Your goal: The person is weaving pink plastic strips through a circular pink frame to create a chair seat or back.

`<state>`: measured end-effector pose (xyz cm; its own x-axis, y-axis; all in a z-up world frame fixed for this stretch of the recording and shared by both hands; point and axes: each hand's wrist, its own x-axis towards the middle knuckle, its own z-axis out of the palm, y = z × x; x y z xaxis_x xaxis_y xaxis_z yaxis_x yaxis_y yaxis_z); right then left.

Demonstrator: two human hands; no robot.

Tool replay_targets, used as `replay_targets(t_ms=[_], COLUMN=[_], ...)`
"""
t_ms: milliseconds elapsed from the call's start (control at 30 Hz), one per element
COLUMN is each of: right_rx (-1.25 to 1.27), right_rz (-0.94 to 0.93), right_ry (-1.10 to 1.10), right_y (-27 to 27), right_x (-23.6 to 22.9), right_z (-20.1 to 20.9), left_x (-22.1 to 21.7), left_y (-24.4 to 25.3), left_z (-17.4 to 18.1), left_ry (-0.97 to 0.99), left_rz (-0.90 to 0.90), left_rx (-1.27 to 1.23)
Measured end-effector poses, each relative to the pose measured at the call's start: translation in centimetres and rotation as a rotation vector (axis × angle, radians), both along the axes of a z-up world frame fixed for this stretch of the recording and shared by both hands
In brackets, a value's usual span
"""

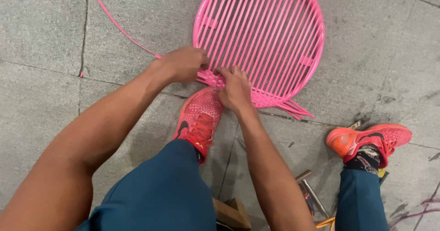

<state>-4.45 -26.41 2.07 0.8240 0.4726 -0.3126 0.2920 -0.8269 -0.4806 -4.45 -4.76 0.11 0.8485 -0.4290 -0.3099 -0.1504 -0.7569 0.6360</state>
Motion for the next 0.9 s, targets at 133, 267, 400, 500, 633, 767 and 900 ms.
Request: replay_targets(t_ms=[133,267,400,500,633,767,900], right_rx=[-0.019,-0.040,-0.032,0.059,0.355,0.284,0.265], right_rz=[-0.016,-0.027,-0.016,-0.009,-0.025,-0.106,-0.289], right_ry=[0.042,0.094,-0.042,-0.166,-0.145,-0.193,-0.134], right_y=[0.1,0.8,1.1,0.0,-4.6,-14.9,-20.0], right_x=[-0.1,-0.3,-2.0,-3.9,-6.2,-4.8,-1.9], right_z=[-0.3,1.1,1.6,1.2,0.6,-1.3,2.0], left_x=[-1.5,-2.4,-2.5,-2.4,-2.8,-2.3,-1.1], left_y=[0.5,0.6,0.1,-0.2,0.5,1.3,1.1], left_z=[-0.2,-1.4,-0.5,-0.2,0.0,0.5,0.7], left_ry=[-0.016,-0.096,-0.163,-0.240,-0.222,-0.164,-0.146], left_rz=[0.049,0.051,0.023,0.038,0.105,0.074,0.042], left_rx=[-0.110,-0.159,-0.142,-0.131,-0.155,-0.219,-0.216])
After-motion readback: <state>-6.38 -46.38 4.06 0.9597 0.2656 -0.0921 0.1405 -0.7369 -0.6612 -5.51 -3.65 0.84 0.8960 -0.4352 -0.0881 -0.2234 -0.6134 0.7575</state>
